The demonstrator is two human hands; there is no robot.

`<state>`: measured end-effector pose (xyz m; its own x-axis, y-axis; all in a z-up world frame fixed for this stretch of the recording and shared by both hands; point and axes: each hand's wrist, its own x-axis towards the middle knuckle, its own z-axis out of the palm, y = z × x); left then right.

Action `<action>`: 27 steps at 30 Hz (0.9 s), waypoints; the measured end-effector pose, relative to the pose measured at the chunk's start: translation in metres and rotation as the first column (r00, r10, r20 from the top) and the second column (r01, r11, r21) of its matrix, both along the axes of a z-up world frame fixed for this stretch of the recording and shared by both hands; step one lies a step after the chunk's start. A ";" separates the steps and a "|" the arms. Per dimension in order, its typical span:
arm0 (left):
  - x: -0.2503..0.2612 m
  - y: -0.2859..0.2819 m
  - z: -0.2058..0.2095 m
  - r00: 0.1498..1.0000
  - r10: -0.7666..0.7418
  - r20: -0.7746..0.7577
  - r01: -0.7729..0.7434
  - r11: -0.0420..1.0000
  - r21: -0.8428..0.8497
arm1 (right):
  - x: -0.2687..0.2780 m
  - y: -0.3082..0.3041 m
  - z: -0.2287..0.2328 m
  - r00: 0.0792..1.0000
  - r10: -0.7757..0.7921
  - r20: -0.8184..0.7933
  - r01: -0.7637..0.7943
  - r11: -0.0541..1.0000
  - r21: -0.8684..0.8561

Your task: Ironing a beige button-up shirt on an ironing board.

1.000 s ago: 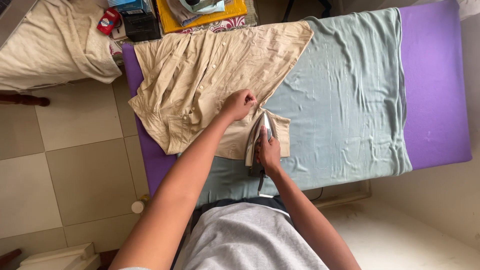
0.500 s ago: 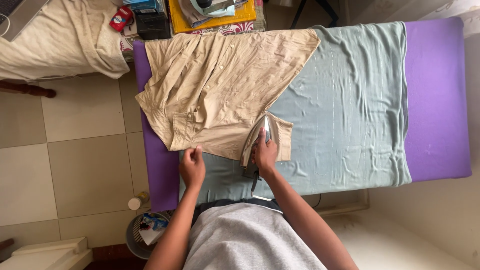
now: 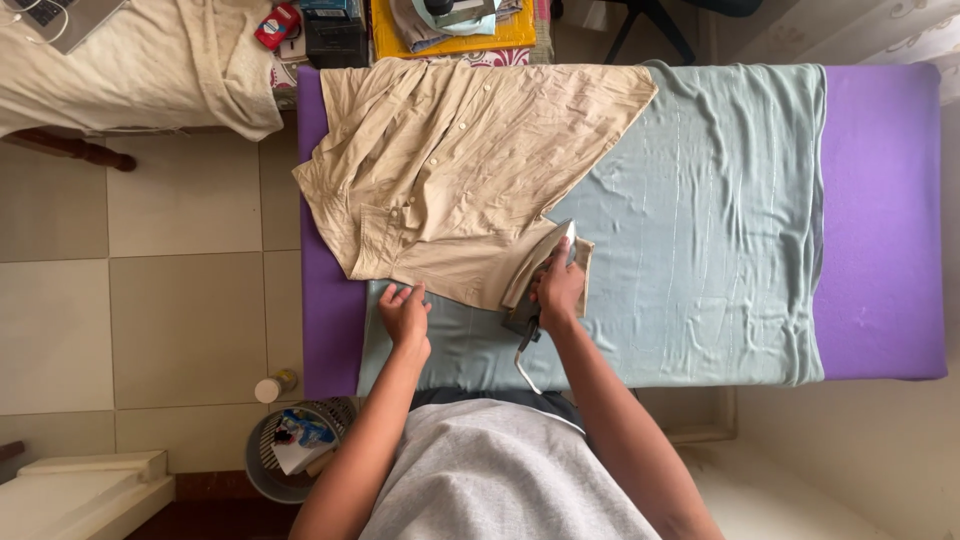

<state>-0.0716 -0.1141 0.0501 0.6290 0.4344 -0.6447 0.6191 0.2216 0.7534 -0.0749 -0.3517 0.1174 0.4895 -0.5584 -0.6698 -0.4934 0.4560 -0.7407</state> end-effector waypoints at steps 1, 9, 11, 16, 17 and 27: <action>0.000 0.004 -0.009 1.000 0.001 -0.001 -0.001 1.000 0.002 | -0.001 -0.001 0.001 1.000 0.001 -0.001 -0.001 1.000 0.002; 0.012 0.012 -0.040 0.997 0.075 0.010 -0.071 0.971 -0.229 | -0.023 0.006 0.013 0.996 0.078 -0.053 -0.081 0.995 -0.060; 0.014 0.009 -0.036 0.996 0.087 0.021 -0.076 0.946 -0.316 | -0.024 0.002 0.012 0.994 0.101 -0.036 -0.103 0.994 -0.048; 0.005 0.005 -0.067 0.998 0.047 0.050 -0.014 0.850 -0.527 | -0.013 -0.006 0.012 0.998 0.046 -0.029 -0.048 0.998 -0.047; 0.004 0.000 -0.056 0.996 -0.059 0.069 0.087 0.841 -0.533 | -0.012 -0.007 0.011 0.998 0.063 -0.004 -0.063 0.996 -0.064; 0.000 -0.022 -0.017 0.925 -0.356 0.130 0.379 0.884 -0.274 | 0.000 0.003 0.007 0.996 0.084 -0.027 -0.085 0.996 -0.041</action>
